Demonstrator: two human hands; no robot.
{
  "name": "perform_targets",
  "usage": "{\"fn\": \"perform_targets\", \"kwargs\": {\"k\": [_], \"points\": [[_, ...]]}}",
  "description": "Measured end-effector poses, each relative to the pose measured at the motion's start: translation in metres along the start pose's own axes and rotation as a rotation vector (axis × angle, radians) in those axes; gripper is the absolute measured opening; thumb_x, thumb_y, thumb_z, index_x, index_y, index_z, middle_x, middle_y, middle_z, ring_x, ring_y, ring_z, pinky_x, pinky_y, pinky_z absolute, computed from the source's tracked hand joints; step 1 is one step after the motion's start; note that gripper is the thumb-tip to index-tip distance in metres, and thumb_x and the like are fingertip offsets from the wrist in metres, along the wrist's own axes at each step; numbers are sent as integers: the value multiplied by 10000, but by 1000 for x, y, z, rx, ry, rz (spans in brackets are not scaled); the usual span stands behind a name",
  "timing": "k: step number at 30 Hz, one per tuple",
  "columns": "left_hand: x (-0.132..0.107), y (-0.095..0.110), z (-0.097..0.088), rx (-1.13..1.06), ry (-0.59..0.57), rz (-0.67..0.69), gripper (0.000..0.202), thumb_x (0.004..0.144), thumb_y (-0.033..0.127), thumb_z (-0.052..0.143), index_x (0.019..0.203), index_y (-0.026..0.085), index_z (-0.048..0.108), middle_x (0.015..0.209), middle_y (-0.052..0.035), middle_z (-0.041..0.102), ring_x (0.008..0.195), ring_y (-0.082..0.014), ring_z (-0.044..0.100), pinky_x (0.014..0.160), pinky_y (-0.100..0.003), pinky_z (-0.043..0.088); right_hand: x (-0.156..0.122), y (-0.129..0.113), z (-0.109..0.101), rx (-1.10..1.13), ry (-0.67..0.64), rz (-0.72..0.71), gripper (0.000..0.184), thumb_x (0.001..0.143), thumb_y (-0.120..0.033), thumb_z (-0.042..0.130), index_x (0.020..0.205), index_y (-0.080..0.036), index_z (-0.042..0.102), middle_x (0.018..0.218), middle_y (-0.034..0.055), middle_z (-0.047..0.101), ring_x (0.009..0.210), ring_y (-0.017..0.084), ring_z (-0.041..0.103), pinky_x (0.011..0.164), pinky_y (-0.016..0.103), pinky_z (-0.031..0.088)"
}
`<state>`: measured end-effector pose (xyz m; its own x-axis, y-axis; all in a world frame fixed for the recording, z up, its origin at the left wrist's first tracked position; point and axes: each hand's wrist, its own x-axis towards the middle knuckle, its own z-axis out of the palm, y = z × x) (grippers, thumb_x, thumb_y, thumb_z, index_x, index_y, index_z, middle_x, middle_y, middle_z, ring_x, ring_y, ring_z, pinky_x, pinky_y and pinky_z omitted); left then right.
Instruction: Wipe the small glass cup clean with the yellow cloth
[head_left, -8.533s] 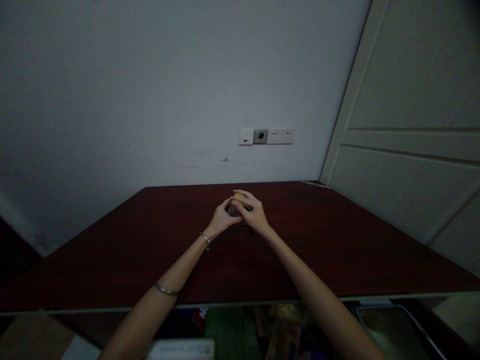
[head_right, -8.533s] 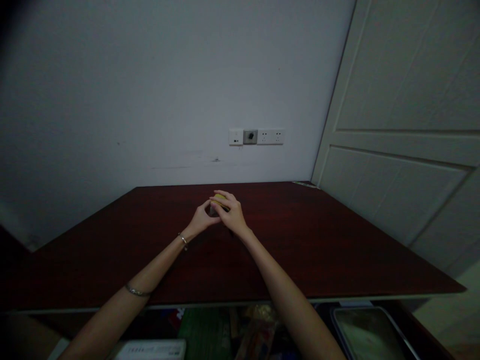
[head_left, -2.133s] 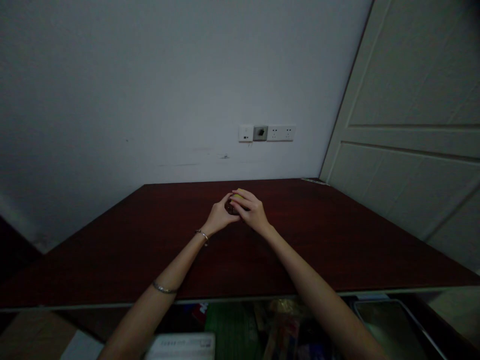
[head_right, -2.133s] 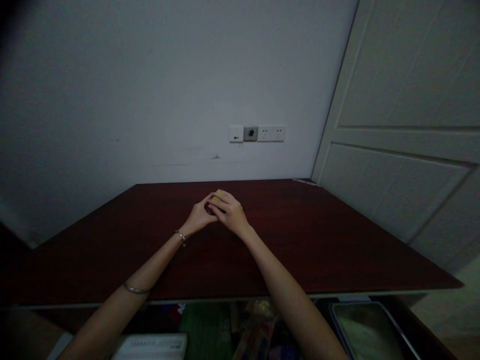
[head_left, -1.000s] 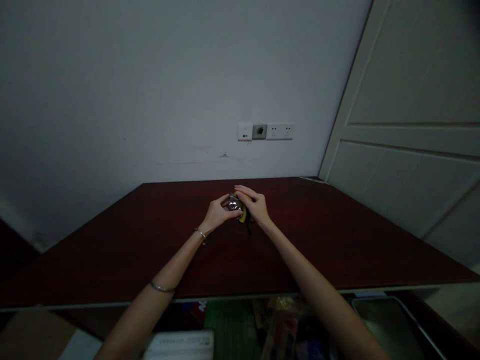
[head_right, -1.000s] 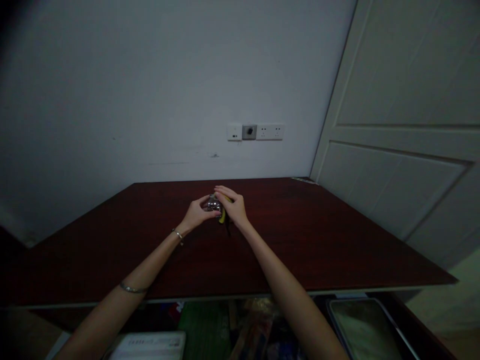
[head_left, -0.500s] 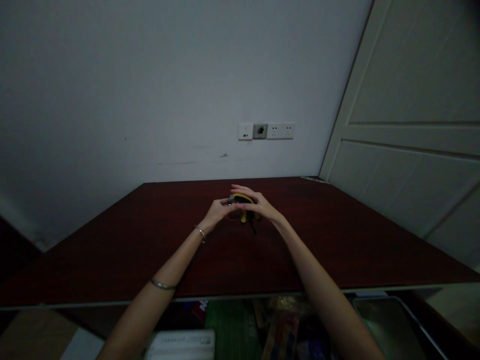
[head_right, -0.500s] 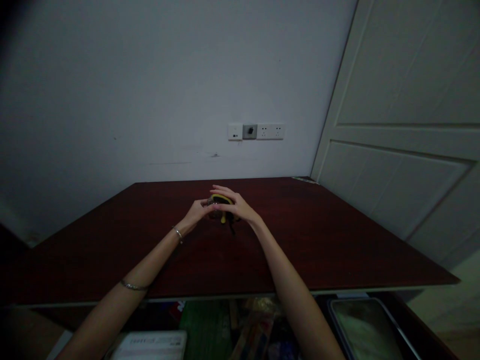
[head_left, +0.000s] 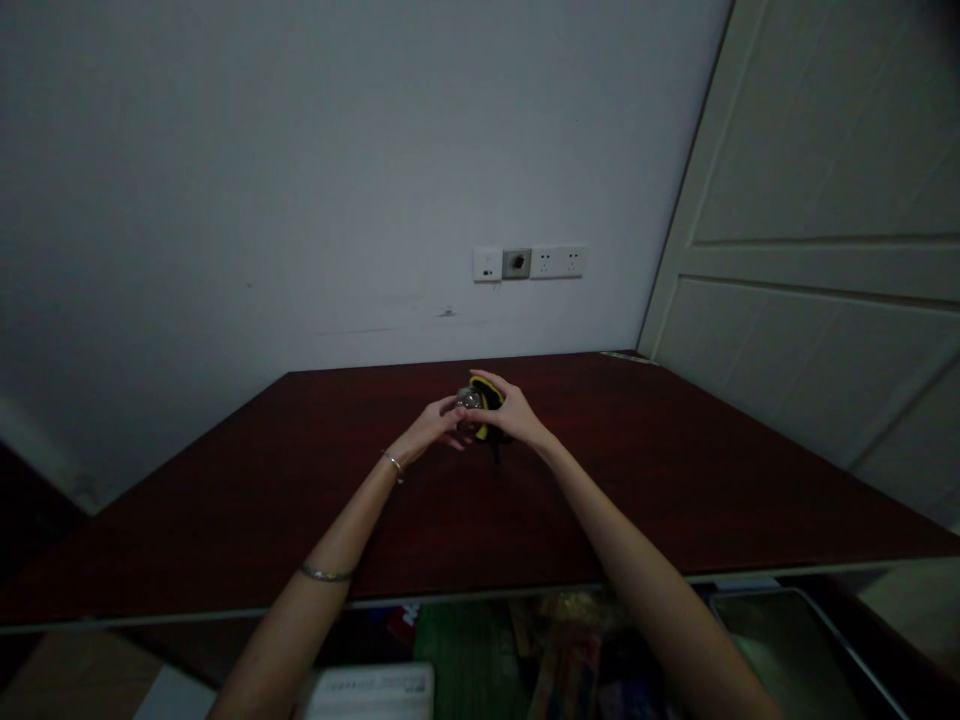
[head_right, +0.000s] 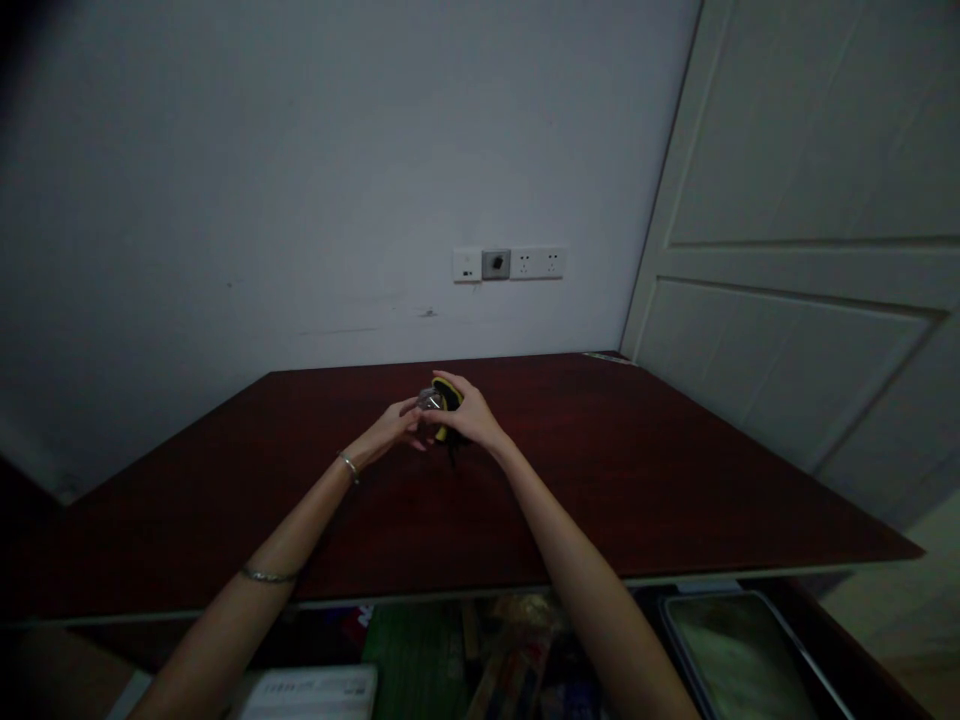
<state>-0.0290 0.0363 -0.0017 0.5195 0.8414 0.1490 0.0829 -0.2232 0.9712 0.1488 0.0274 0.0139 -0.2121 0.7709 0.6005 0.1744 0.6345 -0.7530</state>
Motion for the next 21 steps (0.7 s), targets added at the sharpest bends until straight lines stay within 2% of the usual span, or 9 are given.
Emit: {"fn": "perform_targets", "kwargs": {"k": [2,4,7,12,16,18,21], "points": [[1,-1,-1,76,-20,54,722,678,433,663,1287,176,372,1154,-163,558,882,-223,622,680,-334,531,1,-1,1,53,29,98,689,552,-317,758,1185,-186,519,1119,95,597,1032,219,563,937,388,416],[3,-3,0,170,23,152,841,590,350,748,1308,193,341,1249,-156,496,1054,-255,547,832,-380,483,2,-4,3,104,37,155,683,543,-305,760,1172,-175,528,1102,95,610,1006,214,578,924,377,429],[6,-5,3,263,85,278,898,528,289,789,1297,175,338,1274,-145,476,1139,-253,484,957,-393,390,1,-6,5,131,25,183,669,555,-308,751,1170,-165,528,1105,98,613,1005,211,581,920,367,433],[4,-3,9,366,128,260,700,538,314,776,1144,129,479,1100,-117,594,1008,-233,561,891,-372,428,-2,0,6,63,-49,139,640,631,-374,705,1209,-192,500,1165,94,586,1052,215,559,942,381,414],[1,-1,11,409,194,261,777,513,325,781,1195,137,458,1112,-113,595,1023,-241,558,900,-376,421,0,8,7,53,-11,106,464,794,-457,517,1198,-229,522,1209,74,571,1114,206,528,986,392,374],[-1,1,12,409,227,271,827,496,316,788,1223,138,436,1126,-120,592,1036,-242,558,913,-380,415,2,10,9,82,41,79,423,831,-466,453,1164,-227,556,1195,67,586,1113,198,533,993,384,372],[-3,4,14,421,229,296,869,476,299,795,1244,146,419,1145,-121,588,1035,-234,564,923,-377,412,2,10,11,108,87,17,391,839,-460,443,1105,-222,603,1156,62,615,1085,198,556,972,378,401]]}}
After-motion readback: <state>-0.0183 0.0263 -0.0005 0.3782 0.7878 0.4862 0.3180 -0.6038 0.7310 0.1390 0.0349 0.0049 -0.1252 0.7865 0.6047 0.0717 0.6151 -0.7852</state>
